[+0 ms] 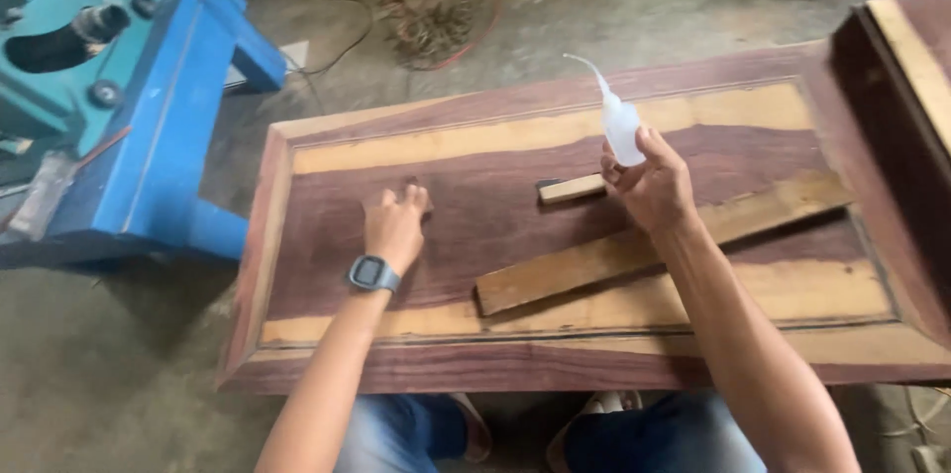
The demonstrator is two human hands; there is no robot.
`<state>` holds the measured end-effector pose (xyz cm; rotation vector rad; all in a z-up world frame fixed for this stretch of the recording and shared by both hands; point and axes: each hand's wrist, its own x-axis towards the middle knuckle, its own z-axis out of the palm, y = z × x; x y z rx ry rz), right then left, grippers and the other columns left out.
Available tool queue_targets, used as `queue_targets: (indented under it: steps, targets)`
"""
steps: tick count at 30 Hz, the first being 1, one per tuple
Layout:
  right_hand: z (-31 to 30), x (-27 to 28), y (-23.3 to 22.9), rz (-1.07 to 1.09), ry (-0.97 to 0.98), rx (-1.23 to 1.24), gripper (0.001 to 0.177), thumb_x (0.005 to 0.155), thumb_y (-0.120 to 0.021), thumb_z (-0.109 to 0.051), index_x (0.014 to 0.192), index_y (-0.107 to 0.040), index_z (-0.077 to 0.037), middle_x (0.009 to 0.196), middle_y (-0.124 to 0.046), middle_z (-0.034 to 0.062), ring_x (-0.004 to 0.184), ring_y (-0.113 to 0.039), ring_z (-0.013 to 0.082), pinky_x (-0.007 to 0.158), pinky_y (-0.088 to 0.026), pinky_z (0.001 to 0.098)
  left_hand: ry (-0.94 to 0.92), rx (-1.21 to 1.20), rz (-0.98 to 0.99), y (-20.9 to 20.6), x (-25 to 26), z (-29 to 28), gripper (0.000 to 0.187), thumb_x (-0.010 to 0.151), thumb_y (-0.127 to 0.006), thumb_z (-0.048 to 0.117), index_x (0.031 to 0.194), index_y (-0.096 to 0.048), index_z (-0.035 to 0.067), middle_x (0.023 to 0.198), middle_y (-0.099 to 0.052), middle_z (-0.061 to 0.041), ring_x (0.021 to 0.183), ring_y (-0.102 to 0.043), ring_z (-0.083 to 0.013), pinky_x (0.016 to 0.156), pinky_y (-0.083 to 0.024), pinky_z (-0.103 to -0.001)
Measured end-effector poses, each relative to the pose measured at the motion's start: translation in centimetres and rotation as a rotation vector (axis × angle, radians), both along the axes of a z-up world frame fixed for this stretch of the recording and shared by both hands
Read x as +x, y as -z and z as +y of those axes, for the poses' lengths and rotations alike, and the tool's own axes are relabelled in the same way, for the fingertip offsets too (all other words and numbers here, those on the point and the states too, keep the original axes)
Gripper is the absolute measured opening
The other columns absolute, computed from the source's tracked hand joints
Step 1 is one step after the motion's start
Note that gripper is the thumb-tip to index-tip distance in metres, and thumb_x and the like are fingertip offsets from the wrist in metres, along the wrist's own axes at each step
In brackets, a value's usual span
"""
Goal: Applying glue to a wooden panel and then sanding the surface with a block.
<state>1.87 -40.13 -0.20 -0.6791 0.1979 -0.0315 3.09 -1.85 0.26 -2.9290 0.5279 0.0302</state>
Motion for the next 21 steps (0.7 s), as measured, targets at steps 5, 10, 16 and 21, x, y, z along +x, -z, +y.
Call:
queue_targets:
  steps: [5,10,16,21]
  targets:
    - [-0.7,-1.9,1.3,-0.043,0.156,-0.071,0.030,0.103,-0.062,-0.033,0.127,-0.060,-0.015,0.090,-0.060,0.0191,0.074,-0.059,0.0237,0.061,-0.045,0.0267,-0.117,0.084,0.055,3.5,6.9,0.8,0.064,0.085,-0.064,0.019,0.148,-0.051,0.018,0.154,-0.053,-0.001,0.129,-0.051,-0.0375,0.094,-0.054,-0.056]
    - [-0.9,-2.3,-0.7,-0.024,-0.012,-0.105,0.047,0.102,-0.052,-0.057,0.112,-0.064,-0.012,0.071,-0.059,0.0116,0.052,-0.051,0.0149,0.047,-0.035,0.0217,-0.150,0.052,0.034,2.6,8.1,-0.6,0.065,0.085,-0.055,0.016,0.149,-0.050,0.017,0.156,-0.051,-0.001,0.131,-0.050,-0.0370,0.097,-0.053,-0.054]
    - [-0.1,-3.0,-2.4,0.002,-0.058,-0.050,0.056,0.105,-0.042,-0.061,0.104,-0.062,-0.009,0.063,-0.055,0.0079,0.041,-0.046,0.0103,0.038,-0.027,0.0213,-0.200,-0.072,0.074,-2.3,3.0,-2.6,0.070,0.086,-0.051,0.010,0.155,-0.044,0.015,0.162,-0.044,-0.002,0.137,-0.047,-0.0354,0.105,-0.049,-0.051]
    - [-0.5,-2.9,-2.1,-0.013,-0.107,-0.022,0.065,0.105,-0.036,-0.066,0.097,-0.059,-0.006,0.066,-0.051,0.0056,0.042,-0.042,0.0097,0.038,-0.025,0.0219,-0.253,-0.128,0.038,-0.5,3.4,-4.1,0.066,0.085,-0.052,0.014,0.151,-0.049,0.017,0.158,-0.050,-0.002,0.136,-0.051,-0.0335,0.105,-0.048,-0.052]
